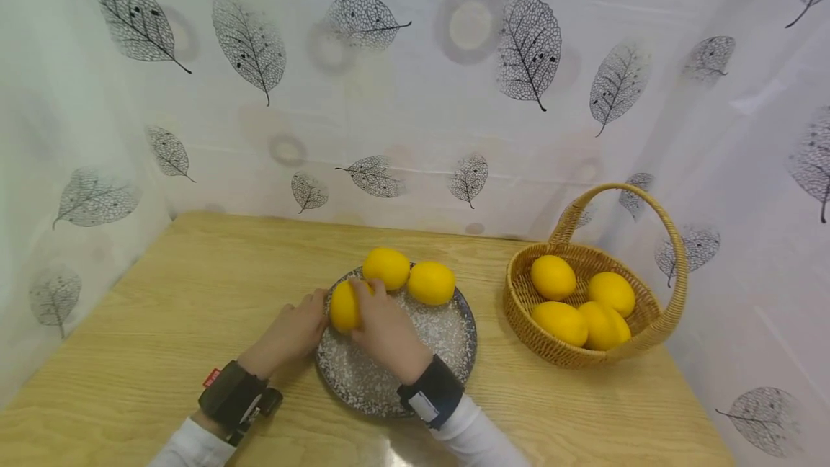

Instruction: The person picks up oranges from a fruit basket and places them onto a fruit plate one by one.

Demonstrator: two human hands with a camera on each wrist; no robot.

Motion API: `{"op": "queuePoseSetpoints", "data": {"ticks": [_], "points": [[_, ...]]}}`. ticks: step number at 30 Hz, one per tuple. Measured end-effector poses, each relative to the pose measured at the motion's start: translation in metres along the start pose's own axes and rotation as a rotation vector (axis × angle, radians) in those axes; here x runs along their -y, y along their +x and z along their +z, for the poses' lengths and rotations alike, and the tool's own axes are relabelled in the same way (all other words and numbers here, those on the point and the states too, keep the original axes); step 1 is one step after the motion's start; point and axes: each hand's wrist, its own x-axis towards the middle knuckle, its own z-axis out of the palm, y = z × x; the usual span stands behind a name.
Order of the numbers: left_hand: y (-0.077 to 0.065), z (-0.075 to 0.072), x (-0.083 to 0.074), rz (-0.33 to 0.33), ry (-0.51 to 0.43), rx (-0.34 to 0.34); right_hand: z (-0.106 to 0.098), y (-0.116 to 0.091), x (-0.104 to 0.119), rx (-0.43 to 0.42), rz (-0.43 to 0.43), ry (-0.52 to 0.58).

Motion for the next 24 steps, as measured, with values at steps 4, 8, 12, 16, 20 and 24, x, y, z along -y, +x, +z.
{"op": "queuePoseSetpoints", "data": {"ticks": [4,8,12,16,20,24], "points": [[-0.0002,0.0008,0.0008,-0.002,-0.003,0.004,0.0042,0.0007,0.0016,-0.030,0.021,-0.028],[0.0000,0.0011,0.0012,-0.004,-0.007,0.005,0.0051,0.0009,0.0031,-0.045,0.035,-0.021],[-0.0003,-0.0009,-0.0002,-0.006,-0.008,0.010,0.0057,0.0019,0.0019,-0.046,0.040,-0.018],[-0.0008,-0.0025,-0.0013,-0.005,-0.007,0.006,0.0069,0.0022,-0.0005,-0.044,0.040,-0.025],[-0.0016,-0.0030,-0.0012,-0.003,-0.016,-0.009,0.0056,0.0012,-0.0012,-0.055,0.034,-0.023],[-0.0013,-0.0027,-0.0009,-0.006,-0.026,-0.010,0.0027,0.0007,-0.0010,-0.060,0.034,-0.014]]}}
